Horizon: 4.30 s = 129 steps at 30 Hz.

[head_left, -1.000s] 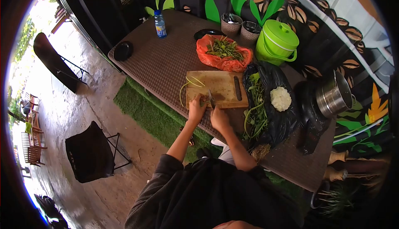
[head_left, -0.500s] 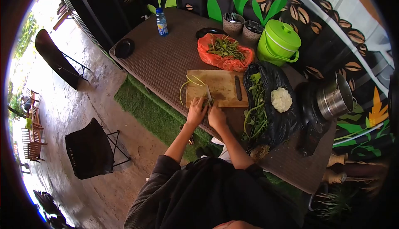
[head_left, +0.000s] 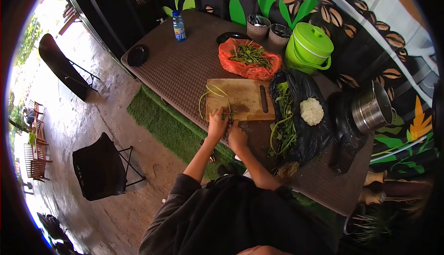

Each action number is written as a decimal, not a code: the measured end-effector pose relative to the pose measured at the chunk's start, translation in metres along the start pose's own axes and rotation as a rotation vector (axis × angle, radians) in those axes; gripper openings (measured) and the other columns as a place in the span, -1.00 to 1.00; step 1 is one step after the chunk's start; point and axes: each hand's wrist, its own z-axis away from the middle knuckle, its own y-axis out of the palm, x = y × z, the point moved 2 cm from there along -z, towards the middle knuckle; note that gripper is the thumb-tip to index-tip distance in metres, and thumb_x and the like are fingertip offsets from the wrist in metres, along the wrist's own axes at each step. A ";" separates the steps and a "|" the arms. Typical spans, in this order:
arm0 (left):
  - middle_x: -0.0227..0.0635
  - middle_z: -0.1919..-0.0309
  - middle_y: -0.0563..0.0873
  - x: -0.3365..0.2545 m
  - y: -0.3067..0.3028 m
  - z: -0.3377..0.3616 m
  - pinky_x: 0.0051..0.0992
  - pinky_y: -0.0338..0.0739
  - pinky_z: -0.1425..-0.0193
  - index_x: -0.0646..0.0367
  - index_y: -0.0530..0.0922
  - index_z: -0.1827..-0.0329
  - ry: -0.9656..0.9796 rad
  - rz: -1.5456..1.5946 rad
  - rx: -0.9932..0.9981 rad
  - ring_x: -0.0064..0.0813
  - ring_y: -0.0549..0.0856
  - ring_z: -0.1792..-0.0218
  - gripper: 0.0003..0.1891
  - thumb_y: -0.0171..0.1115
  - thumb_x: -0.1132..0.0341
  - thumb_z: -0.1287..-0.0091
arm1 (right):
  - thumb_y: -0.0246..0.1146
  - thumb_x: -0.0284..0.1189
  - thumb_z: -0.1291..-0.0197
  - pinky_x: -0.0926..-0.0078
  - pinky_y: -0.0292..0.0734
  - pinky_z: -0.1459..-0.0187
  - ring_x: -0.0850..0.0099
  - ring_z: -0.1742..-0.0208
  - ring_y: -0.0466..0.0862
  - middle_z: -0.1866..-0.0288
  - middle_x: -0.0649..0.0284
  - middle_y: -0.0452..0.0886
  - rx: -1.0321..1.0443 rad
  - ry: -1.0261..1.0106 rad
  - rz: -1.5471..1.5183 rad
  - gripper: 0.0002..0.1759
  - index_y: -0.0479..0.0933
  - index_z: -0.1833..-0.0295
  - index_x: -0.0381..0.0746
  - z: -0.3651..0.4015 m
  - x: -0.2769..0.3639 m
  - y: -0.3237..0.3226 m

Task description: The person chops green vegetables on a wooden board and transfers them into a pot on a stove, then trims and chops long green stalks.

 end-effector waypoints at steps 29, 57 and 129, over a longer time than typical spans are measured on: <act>-0.21 0.28 0.65 -0.005 0.007 -0.007 -0.16 0.33 0.00 0.26 0.64 0.27 0.090 -0.144 0.099 -0.16 0.54 0.09 -0.87 0.27 0.43 -0.15 | -0.04 -0.30 -0.40 -0.01 0.52 0.46 -0.03 0.45 0.65 0.42 -0.11 0.62 -0.093 -0.004 0.004 -0.64 0.22 -0.08 -0.39 -0.015 -0.005 -0.013; -0.12 0.28 0.61 0.009 0.007 -0.006 -0.09 0.34 -0.01 0.28 0.42 0.08 -0.039 0.051 0.093 -0.03 0.56 0.13 -0.70 0.26 0.47 -0.14 | -0.08 -0.28 -0.41 -0.09 0.52 0.20 -0.15 0.26 0.63 0.21 -0.20 0.60 0.013 0.043 -0.018 -0.61 0.19 -0.11 -0.40 -0.014 0.002 -0.011; -0.03 0.25 0.56 0.006 0.006 -0.003 -0.13 0.41 0.00 0.30 0.41 0.05 0.040 -0.011 0.070 0.02 0.54 0.12 -0.69 0.23 0.48 -0.14 | -0.05 -0.25 -0.40 -0.02 0.59 0.31 -0.13 0.29 0.65 0.29 -0.17 0.63 -0.003 0.035 -0.067 -0.59 0.23 -0.12 -0.39 -0.026 -0.008 -0.004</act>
